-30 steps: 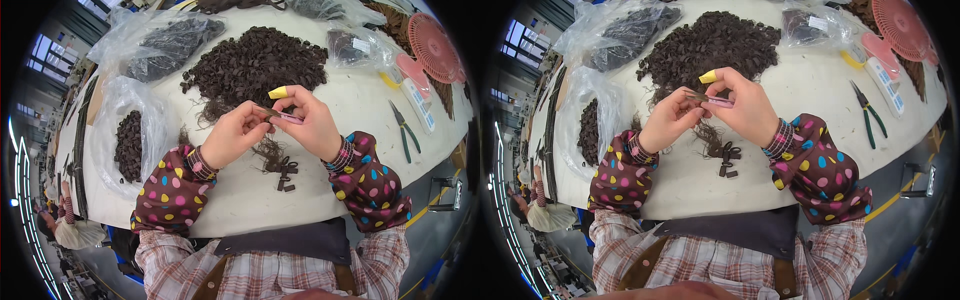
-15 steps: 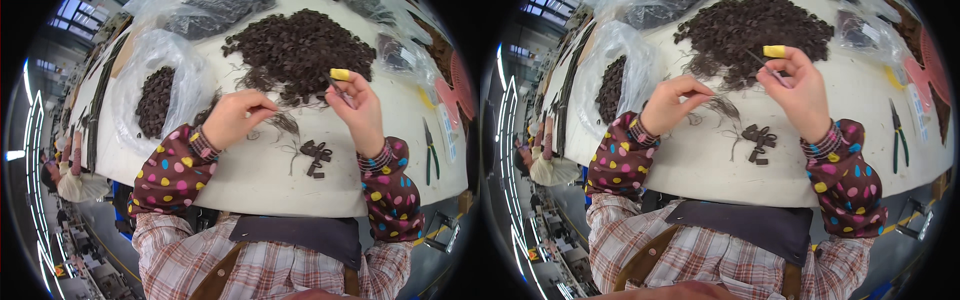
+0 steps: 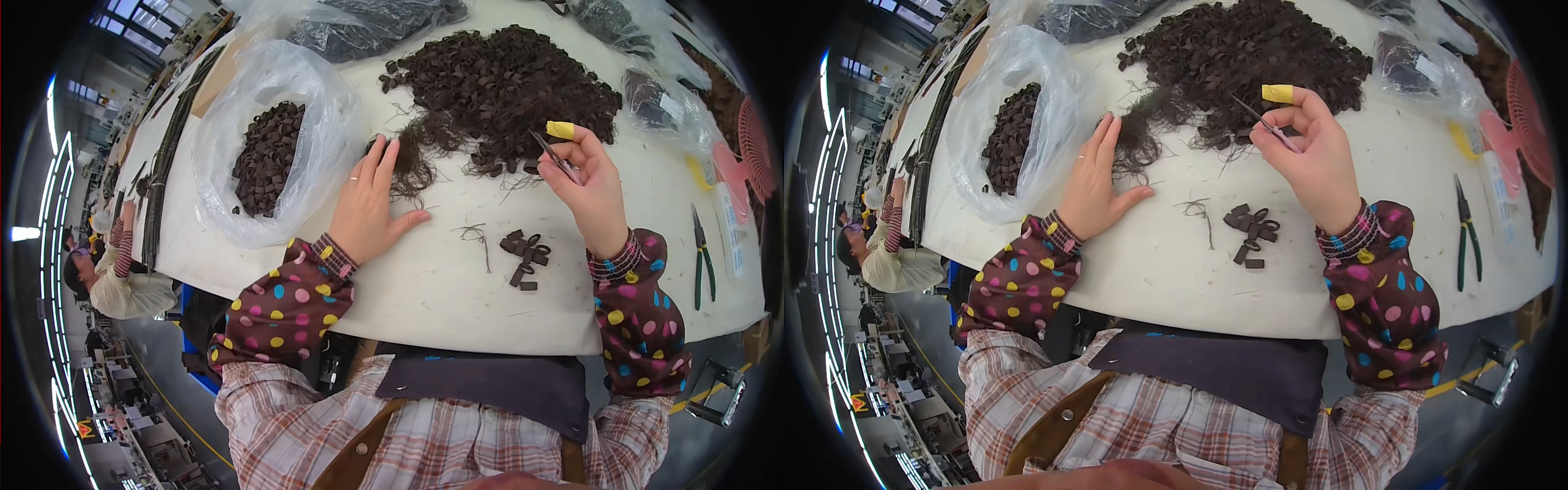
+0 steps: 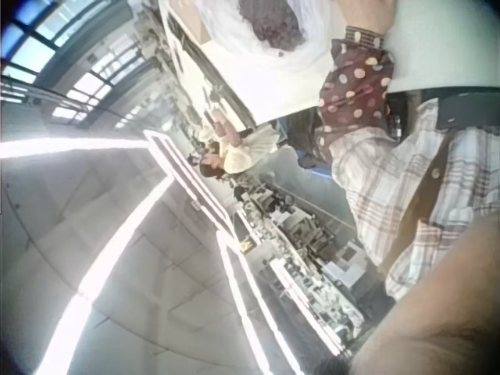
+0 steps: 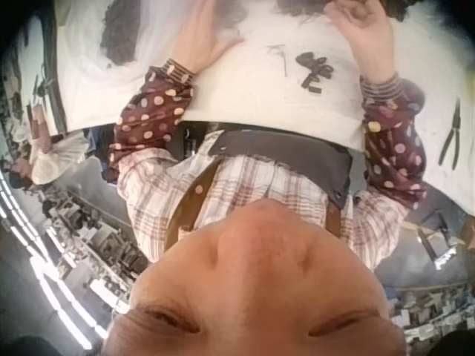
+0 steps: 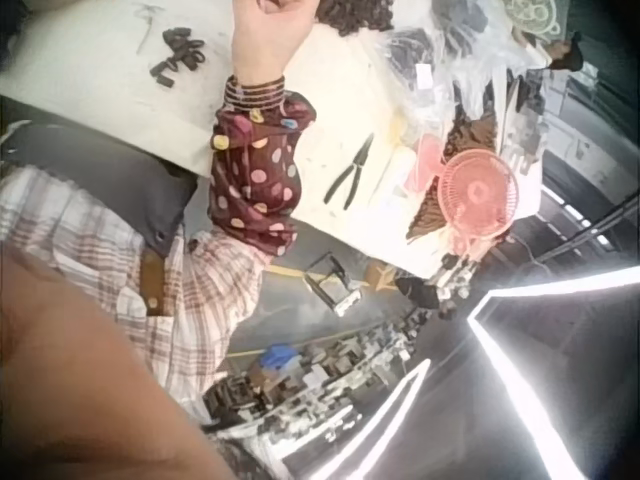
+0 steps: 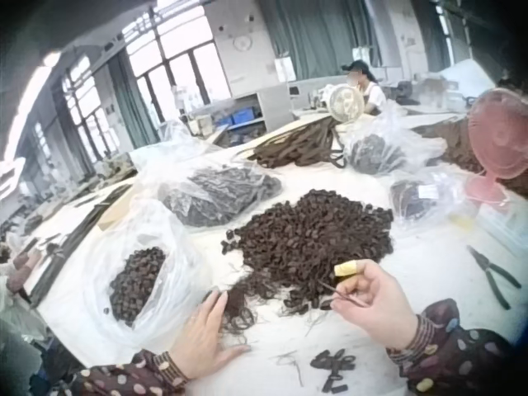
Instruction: The person trims excess threads and edges from small leather parts using snips.
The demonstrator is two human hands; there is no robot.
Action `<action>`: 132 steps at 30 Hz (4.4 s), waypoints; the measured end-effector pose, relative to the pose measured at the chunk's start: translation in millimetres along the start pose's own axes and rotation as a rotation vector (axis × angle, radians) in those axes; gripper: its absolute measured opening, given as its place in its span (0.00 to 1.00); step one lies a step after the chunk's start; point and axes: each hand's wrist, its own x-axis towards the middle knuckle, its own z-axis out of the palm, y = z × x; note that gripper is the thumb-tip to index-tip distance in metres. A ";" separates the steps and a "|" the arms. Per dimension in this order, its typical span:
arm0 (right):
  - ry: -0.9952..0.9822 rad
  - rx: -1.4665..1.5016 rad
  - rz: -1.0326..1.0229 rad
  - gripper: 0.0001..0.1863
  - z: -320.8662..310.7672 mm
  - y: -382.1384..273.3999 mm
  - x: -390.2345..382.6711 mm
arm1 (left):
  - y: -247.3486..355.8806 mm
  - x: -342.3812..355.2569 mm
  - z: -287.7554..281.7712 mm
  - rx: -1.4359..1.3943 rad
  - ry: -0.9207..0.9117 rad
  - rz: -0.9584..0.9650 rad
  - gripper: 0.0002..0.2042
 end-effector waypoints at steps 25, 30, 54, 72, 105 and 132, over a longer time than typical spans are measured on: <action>0.209 0.037 0.109 0.22 -34.8 -2.5 14.2 | 82.3 68.3 -65.1 -0.025 -0.053 0.505 0.14; 0.219 0.095 0.121 0.21 -40.0 -9.6 11.9 | 174.3 42.4 -74.2 -0.664 0.102 0.816 0.09; 0.160 0.202 -0.084 0.21 0.6 -4.0 -4.6 | 82.2 93.9 3.3 -1.561 -0.545 -0.351 0.21; -0.166 -0.166 -0.086 0.25 -14.1 -9.2 -3.2 | 70.7 89.8 17.2 -1.429 -0.588 -0.352 0.06; -0.046 -0.124 -0.128 0.23 -8.7 -7.2 -8.5 | 60.3 97.0 6.3 -1.159 -0.432 0.026 0.16; -0.024 -0.098 -0.118 0.23 -6.5 1.5 -2.8 | 64.6 98.5 12.3 -1.283 -0.427 -0.245 0.11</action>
